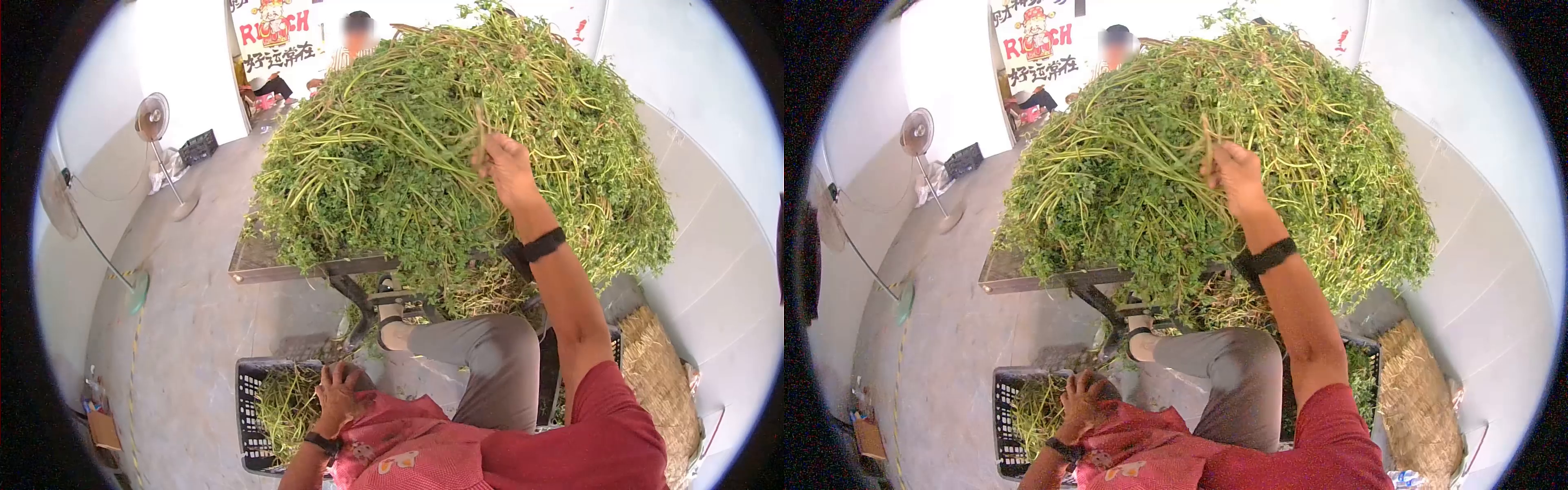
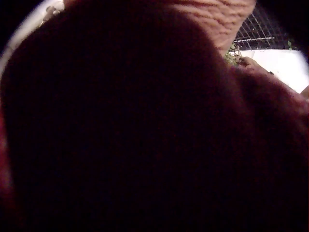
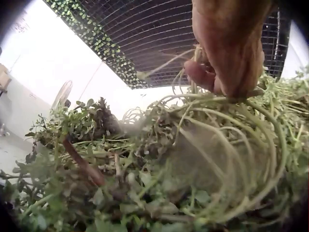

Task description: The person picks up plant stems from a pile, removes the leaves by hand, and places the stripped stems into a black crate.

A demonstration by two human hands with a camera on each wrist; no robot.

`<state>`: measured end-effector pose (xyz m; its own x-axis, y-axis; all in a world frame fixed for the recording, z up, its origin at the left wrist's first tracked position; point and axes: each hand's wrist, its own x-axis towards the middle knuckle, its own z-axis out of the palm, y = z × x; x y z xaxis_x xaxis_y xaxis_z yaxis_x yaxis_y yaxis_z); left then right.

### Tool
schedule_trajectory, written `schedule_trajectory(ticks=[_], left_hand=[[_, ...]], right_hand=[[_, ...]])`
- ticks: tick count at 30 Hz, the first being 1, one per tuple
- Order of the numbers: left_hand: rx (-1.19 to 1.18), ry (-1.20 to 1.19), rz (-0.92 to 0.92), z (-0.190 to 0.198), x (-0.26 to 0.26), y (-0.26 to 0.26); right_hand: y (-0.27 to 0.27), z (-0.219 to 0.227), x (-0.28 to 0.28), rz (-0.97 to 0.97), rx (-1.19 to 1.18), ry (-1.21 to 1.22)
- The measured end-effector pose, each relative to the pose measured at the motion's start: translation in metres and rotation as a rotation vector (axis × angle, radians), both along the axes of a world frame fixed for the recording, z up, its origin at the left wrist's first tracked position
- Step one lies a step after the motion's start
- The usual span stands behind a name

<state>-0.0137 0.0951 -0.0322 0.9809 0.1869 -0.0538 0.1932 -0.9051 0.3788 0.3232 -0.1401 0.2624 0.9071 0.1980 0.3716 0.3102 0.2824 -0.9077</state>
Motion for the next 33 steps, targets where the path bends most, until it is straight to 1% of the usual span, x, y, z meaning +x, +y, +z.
schedule_trajectory(ticks=[2, 3, 4, 6, 7, 8, 10, 11, 12, 14, 15, 16, 18, 19, 21, 22, 24, 25, 26, 28, 30, 32, 33], left_hand=[[0.048, -0.022, -0.017, 0.0, 0.0, -0.001], [0.017, -0.008, 0.001, -0.004, 0.001, 0.0], [-0.014, 0.009, 0.017, -0.009, 0.002, 0.002], [0.012, 0.004, 0.009, -0.015, 0.001, 0.004], [0.033, -0.009, 0.008, -0.016, 0.0, 0.004], [0.035, -0.007, 0.006, -0.018, 0.0, 0.004], [0.026, 0.0, 0.028, -0.016, 0.0, 0.003], [0.027, 0.001, 0.027, -0.015, 0.0, 0.003], [0.03, 0.019, 0.026, -0.013, 0.0, 0.003], [0.034, 0.038, 0.019, -0.012, 0.0, 0.002], [0.045, 0.03, 0.015, -0.013, 0.001, 0.002], [0.055, 0.022, 0.014, -0.014, 0.001, 0.002], [0.059, 0.016, 0.017, -0.018, 0.002, 0.003], [0.062, 0.009, 0.019, -0.019, 0.002, 0.003], [0.048, 0.009, 0.018, -0.014, 0.0, 0.002], [0.036, 0.008, 0.014, -0.011, -0.002, 0.001], [0.048, 0.021, 0.008, -0.011, -0.002, 0.003], [0.057, 0.03, 0.008, -0.01, -0.001, 0.003], [0.057, 0.025, 0.006, -0.01, -0.001, 0.002], [0.004, 0.031, 0.043, -0.006, 0.001, -0.001], [0.016, 0.011, 0.051, -0.009, 0.002, -0.001], [0.029, 0.008, 0.055, -0.017, 0.004, 0.004], [0.046, -0.057, 0.02, -0.02, 0.006, 0.007]], right_hand=[[-0.021, -0.01, 0.002, 0.019, 0.068, 0.021], [-0.024, -0.012, 0.002, -0.063, 0.117, 0.071], [-0.03, -0.015, 0.004, -0.067, 0.12, 0.075], [-0.043, -0.021, 0.006, -0.018, 0.144, 0.072], [-0.045, -0.022, 0.006, -0.073, 0.11, 0.066], [-0.047, -0.024, 0.005, -0.076, 0.112, 0.069], [-0.046, -0.018, -0.007, -0.014, 0.31, 0.172], [-0.05, -0.021, -0.005, 0.049, 0.293, 0.144], [-0.05, -0.023, -0.007, 0.047, 0.296, 0.146], [-0.052, -0.025, -0.01, 0.113, 0.275, 0.019], [-0.053, -0.025, -0.01, 0.107, 0.224, 0.004], [-0.054, -0.026, -0.012, 0.106, 0.224, 0.003], [-0.055, -0.027, -0.019, 0.102, 0.299, -0.041], [-0.057, -0.022, -0.022, 0.102, 0.3, -0.039], [-0.066, -0.008, -0.028, 0.065, 0.334, -0.229], [-0.071, 0.001, -0.028, 0.06, 0.336, -0.227], [-0.081, 0.023, -0.025, 0.059, 0.474, -0.352], [-0.086, 0.033, -0.028, 0.052, 0.496, -0.38], [-0.09, 0.038, -0.026, 0.051, 0.496, -0.386], [-0.098, 0.046, -0.023, 0.061, 0.62, -0.352], [-0.104, 0.048, -0.029, 0.09, 0.638, -0.369], [-0.106, 0.043, -0.041, 0.225, 0.517, -0.257], [-0.105, 0.036, -0.046, 0.289, 0.497, -0.236]])
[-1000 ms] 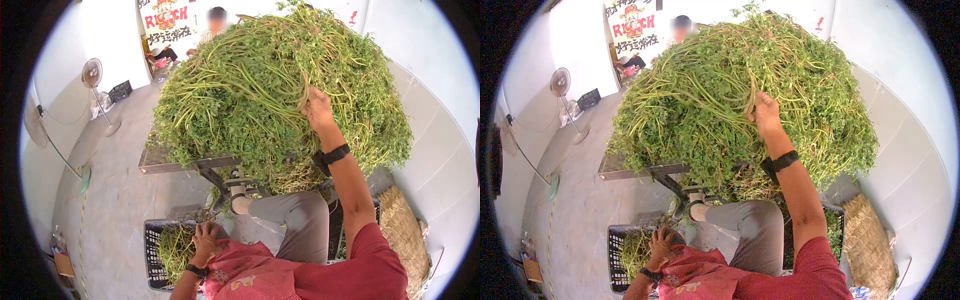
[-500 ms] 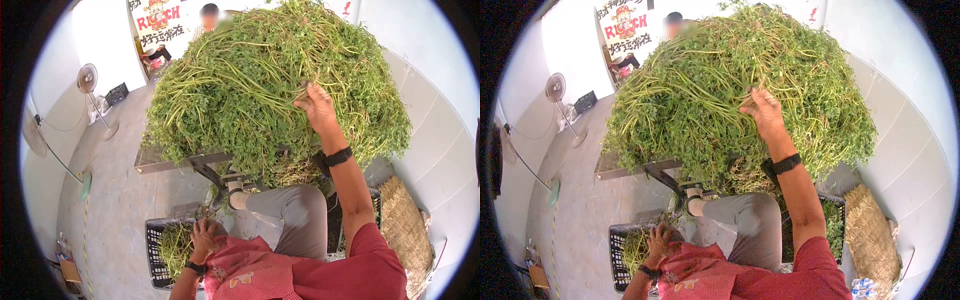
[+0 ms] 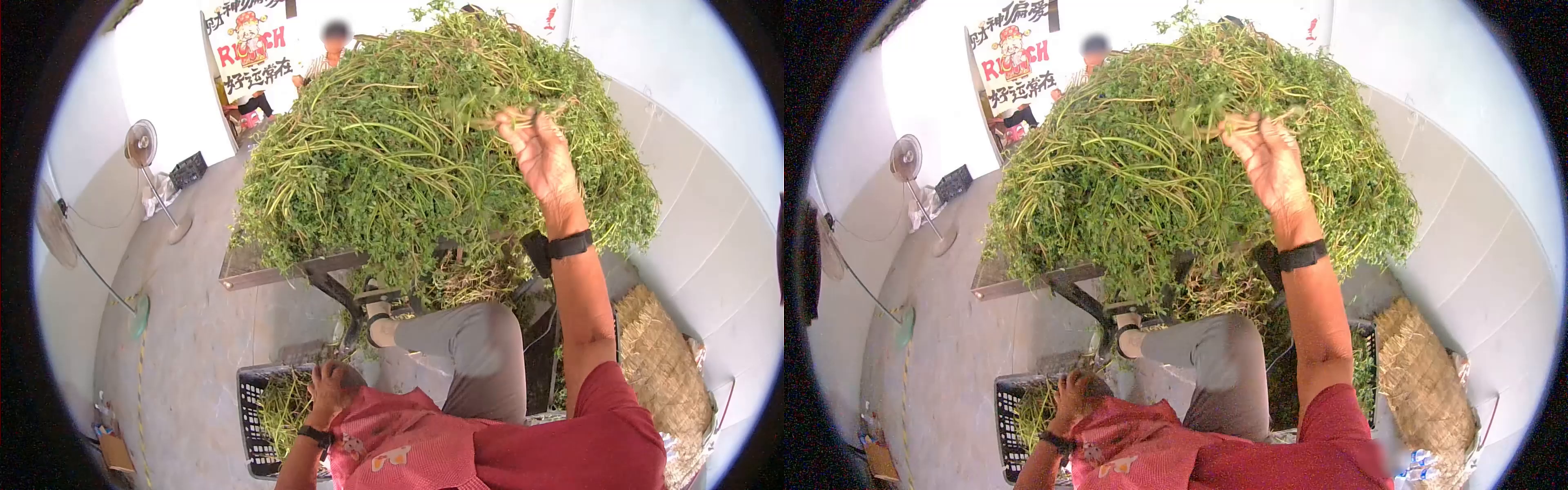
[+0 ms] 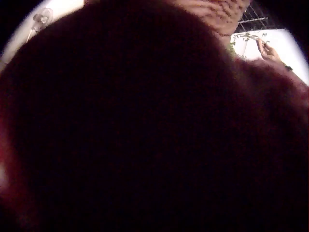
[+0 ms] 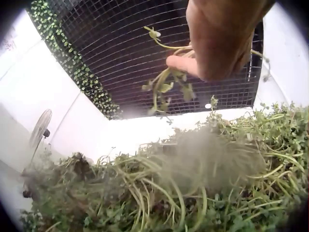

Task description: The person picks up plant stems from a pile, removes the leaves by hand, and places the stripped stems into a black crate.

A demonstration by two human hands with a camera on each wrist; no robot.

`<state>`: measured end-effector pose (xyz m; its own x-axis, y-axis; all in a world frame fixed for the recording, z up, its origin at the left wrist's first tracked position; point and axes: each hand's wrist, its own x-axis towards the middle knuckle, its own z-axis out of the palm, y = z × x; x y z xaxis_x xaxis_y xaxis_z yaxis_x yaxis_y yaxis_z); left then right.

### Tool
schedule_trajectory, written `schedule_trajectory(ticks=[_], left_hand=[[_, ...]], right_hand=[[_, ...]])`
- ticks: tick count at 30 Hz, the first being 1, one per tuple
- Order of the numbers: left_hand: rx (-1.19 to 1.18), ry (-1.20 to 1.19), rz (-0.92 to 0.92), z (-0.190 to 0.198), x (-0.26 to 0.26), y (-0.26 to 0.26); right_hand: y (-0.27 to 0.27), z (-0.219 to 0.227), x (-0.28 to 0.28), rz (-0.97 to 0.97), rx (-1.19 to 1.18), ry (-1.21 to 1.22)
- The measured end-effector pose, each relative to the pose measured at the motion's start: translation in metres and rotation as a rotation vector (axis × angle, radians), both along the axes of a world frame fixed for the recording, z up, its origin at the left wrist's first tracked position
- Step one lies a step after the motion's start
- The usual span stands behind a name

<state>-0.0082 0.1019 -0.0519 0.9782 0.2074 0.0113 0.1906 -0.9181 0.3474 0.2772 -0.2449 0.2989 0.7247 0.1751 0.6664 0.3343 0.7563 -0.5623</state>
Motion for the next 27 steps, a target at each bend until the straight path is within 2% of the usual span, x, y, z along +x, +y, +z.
schedule_trajectory(ticks=[2, 4, 5, 8, 9, 11, 12, 15, 17, 19, 20, 21, 23, 27], left_hand=[[0.017, -0.057, -0.034, -0.008, -0.004, 0.003], [-0.249, -0.264, -0.089, 0.005, 0.001, 0.003], [-0.249, -0.26, -0.084, 0.011, 0.003, 0.0], [-0.243, -0.303, -0.08, 0.054, 0.006, -0.021], [-0.246, -0.296, -0.071, 0.066, 0.007, -0.025], [-0.281, -0.462, -0.145, 0.081, 0.006, -0.031], [-0.476, -0.5, -0.139, 0.088, 0.007, -0.035], [-0.425, -0.618, -0.172, 0.126, 0.005, -0.047], [-0.481, -0.667, -0.161, 0.15, 0.002, -0.055], [-0.542, -0.713, -0.146, 0.168, -0.006, -0.065], [-0.547, -0.747, -0.156, 0.177, -0.009, -0.069], [-0.55, -0.785, -0.164, 0.185, -0.011, -0.072], [-0.595, -0.786, -0.124, 0.192, -0.017, -0.081], [-0.66, -0.833, -0.138, 0.183, -0.019, -0.088]], right_hand=[[0.002, -0.013, -0.01, 0.043, -0.057, 0.023], [0.008, -0.024, -0.024, 0.108, -0.132, 0.066], [0.011, -0.028, -0.033, 0.114, -0.133, 0.072], [0.023, -0.044, -0.059, 0.104, -0.428, -0.044], [0.028, -0.047, -0.069, 0.113, -0.43, -0.037], [0.039, -0.052, -0.091, 0.061, -0.634, -0.116], [0.045, -0.055, -0.097, 0.111, -0.613, -0.102], [0.052, -0.061, -0.11, 0.159, -0.667, -0.044], [0.057, -0.064, -0.121, 0.134, -0.701, 0.0], [0.061, -0.074, -0.124, 0.022, -0.894, -0.035], [0.063, -0.08, -0.13, -0.05, -0.895, -0.089], [0.067, -0.084, -0.137, -0.035, -0.907, -0.093], [0.074, -0.092, -0.149, -0.004, -0.841, 0.168], [0.085, -0.114, -0.159, 0.127, -0.81, 0.239]])
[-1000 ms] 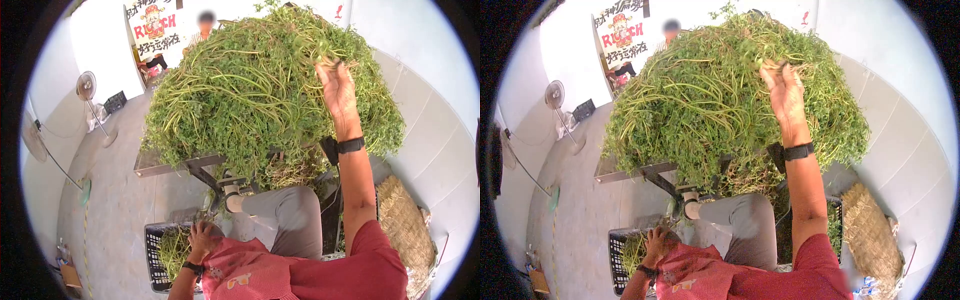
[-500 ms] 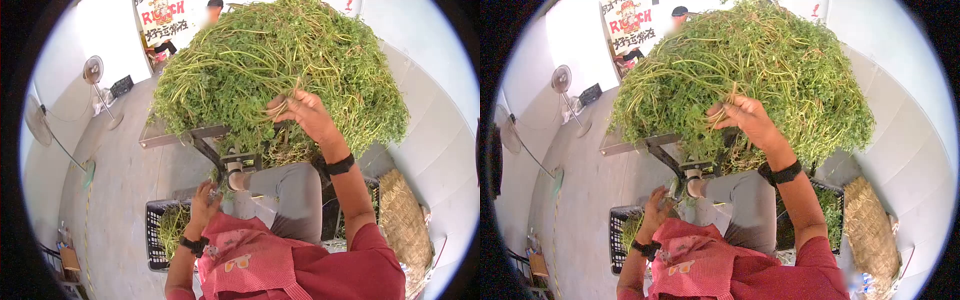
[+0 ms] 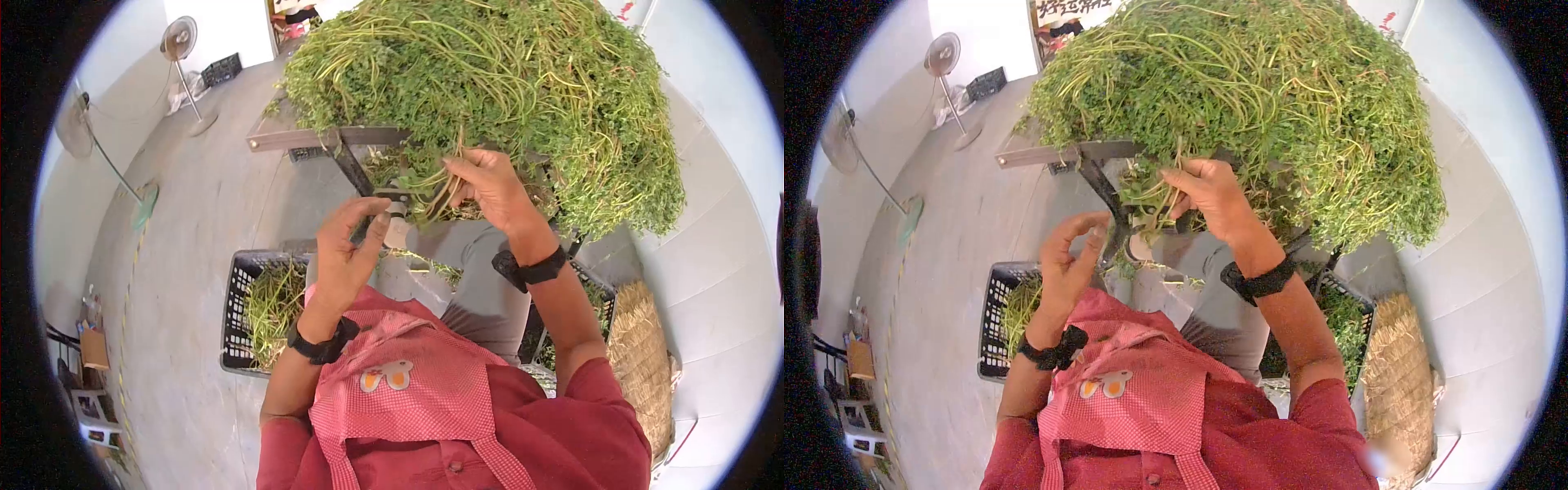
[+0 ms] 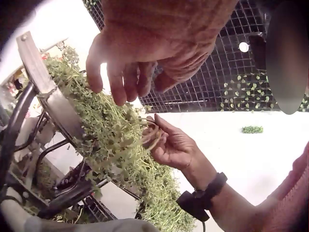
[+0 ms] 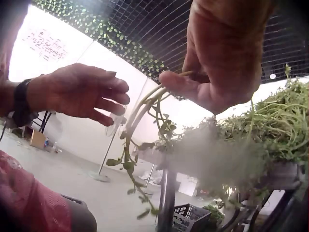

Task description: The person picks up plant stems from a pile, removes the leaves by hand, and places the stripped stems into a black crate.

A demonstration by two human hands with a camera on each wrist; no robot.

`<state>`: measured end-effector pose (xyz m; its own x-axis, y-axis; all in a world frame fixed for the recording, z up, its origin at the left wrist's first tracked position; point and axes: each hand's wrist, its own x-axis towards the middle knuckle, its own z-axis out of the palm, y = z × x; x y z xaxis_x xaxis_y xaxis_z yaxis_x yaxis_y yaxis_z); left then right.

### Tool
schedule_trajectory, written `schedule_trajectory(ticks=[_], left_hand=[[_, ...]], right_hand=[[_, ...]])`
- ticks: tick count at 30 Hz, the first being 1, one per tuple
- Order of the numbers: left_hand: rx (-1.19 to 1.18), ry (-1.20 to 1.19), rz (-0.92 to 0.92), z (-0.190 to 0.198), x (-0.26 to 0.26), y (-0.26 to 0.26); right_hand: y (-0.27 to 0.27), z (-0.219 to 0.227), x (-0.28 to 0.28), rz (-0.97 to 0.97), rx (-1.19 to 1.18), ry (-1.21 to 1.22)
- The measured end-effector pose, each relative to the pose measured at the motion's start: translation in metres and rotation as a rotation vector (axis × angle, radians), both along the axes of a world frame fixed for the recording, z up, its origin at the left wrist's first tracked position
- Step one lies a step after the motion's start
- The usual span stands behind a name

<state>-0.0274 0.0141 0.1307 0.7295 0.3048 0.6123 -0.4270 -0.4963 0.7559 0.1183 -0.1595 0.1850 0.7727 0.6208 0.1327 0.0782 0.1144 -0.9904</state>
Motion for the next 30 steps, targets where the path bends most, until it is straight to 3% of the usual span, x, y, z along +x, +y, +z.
schedule_trajectory(ticks=[2, 4, 10, 14, 17, 19, 22, 26, 30], left_hand=[[-0.033, 0.025, 0.006, -0.008, 0.001, 0.0], [-0.29, 0.13, -0.067, -0.012, 0.002, 0.001], [-0.197, 0.206, -0.143, -0.033, 0.011, -0.011], [-0.177, 0.144, -0.111, -0.048, 0.019, -0.021], [-0.147, 0.256, -0.094, -0.051, 0.016, -0.019], [-0.283, 0.306, -0.21, -0.051, 0.013, -0.015], [-0.279, 0.323, -0.281, -0.06, 0.015, -0.01], [-0.327, 0.254, -0.285, -0.062, 0.013, -0.015], [-0.381, 0.278, -0.155, -0.056, 0.009, -0.019]], right_hand=[[0.004, -0.015, 0.002, 0.041, 0.015, 0.082], [0.009, -0.027, 0.0, 0.121, 0.093, 0.194], [0.019, -0.048, -0.016, 0.164, 0.015, 0.215], [0.027, -0.063, -0.027, 0.19, 0.073, 0.267], [0.024, -0.071, -0.026, 0.188, 0.004, 0.248], [0.021, -0.075, -0.026, 0.181, 0.054, 0.271], [0.017, -0.074, -0.024, 0.188, 0.152, 0.333], [0.018, -0.08, -0.024, 0.163, 0.168, 0.305], [0.019, -0.087, -0.023, 0.119, 0.132, 0.276]])
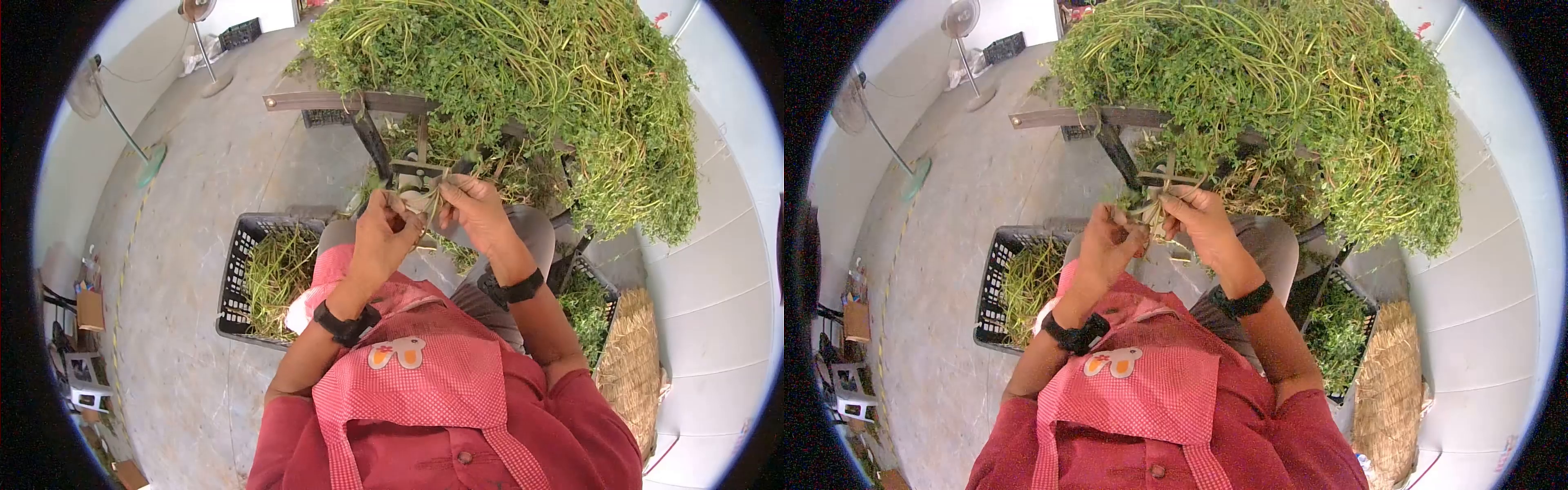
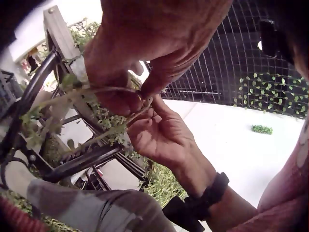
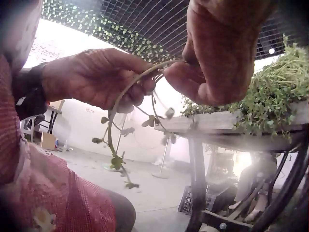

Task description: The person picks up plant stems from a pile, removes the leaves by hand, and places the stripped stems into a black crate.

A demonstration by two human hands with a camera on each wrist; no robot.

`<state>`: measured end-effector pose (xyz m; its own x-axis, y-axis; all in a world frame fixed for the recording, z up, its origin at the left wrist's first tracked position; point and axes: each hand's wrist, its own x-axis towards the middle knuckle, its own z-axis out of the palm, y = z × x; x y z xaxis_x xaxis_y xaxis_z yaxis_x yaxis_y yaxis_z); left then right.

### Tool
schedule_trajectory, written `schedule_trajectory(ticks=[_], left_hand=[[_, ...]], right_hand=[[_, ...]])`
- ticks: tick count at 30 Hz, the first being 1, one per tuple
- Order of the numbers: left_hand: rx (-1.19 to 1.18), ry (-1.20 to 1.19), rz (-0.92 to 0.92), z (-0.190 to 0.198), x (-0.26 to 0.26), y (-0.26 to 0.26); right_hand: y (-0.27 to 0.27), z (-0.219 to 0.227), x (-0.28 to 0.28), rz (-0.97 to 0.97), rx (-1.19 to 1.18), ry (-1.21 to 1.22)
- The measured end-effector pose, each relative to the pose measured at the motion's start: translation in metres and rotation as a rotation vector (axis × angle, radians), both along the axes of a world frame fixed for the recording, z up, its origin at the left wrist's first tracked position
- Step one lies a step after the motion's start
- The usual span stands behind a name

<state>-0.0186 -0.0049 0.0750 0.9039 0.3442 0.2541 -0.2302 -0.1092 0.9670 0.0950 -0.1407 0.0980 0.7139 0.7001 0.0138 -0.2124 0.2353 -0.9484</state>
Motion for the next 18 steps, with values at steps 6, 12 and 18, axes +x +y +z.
schedule_trajectory(ticks=[6, 12, 18], left_hand=[[0.309, -0.076, 0.125, 0.004, -0.009, -0.005], [0.289, -0.062, 0.22, 0.01, -0.018, -0.021], [0.579, -0.028, 0.081, -0.034, -0.014, -0.013]], right_hand=[[-0.003, 0.004, -0.014, -0.069, -0.086, -0.101], [-0.002, -0.014, -0.02, -0.108, -0.074, -0.127], [-0.009, -0.041, -0.034, -0.33, -0.37, -0.729]])
